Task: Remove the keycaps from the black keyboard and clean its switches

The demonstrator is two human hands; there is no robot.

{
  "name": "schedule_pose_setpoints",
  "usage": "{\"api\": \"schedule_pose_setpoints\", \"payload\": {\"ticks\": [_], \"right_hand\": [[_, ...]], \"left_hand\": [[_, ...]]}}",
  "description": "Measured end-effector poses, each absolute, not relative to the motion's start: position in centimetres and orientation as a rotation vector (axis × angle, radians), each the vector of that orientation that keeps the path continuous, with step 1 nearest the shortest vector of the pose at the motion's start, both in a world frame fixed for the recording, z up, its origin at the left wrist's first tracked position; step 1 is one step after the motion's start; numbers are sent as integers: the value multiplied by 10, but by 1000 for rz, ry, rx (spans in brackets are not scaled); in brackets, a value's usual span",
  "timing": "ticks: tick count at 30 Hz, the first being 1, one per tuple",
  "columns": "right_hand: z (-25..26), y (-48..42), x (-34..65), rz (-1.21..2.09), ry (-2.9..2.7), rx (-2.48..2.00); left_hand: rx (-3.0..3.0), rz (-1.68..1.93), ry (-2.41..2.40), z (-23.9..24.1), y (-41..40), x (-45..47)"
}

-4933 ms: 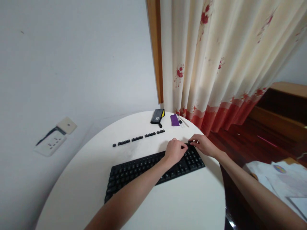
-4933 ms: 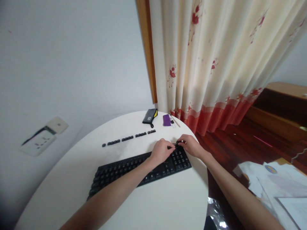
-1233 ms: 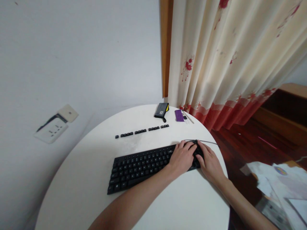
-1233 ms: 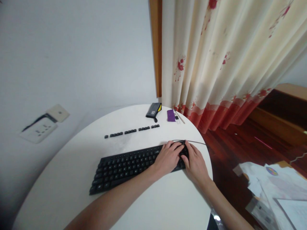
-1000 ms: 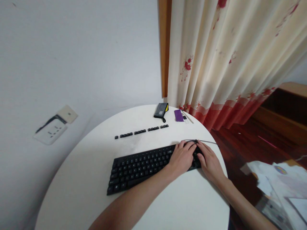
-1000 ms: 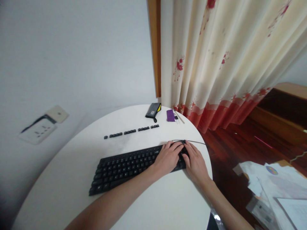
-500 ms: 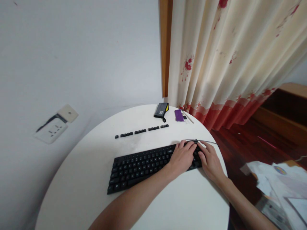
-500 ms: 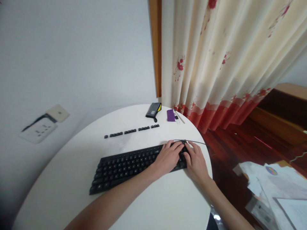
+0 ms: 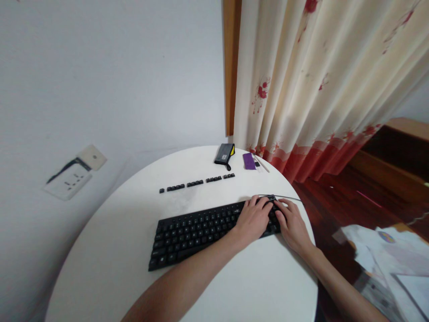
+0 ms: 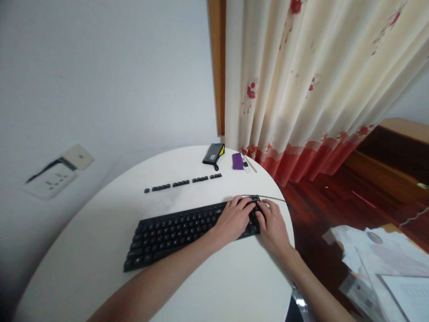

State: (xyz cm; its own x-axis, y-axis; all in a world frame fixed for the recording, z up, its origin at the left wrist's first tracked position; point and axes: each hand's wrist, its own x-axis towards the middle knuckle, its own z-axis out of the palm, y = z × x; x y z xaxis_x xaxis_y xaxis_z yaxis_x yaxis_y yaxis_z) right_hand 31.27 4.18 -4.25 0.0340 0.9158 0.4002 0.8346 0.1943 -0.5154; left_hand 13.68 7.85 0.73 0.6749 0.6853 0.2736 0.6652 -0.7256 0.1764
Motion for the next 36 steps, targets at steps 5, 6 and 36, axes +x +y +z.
{"api": "schedule_pose_setpoints", "payload": {"ticks": [5,6,36], "right_hand": [[-45,42,313,156,-1807,-1629],[-45,42,314,158,-1810,-1623],[-20,39,266,95,-1888,-1258]], "left_hand": [[2806,518,1149,6,78,136],[2789,538,1151,5,78,136],[2228,941,1700,45,72,-109]]}}
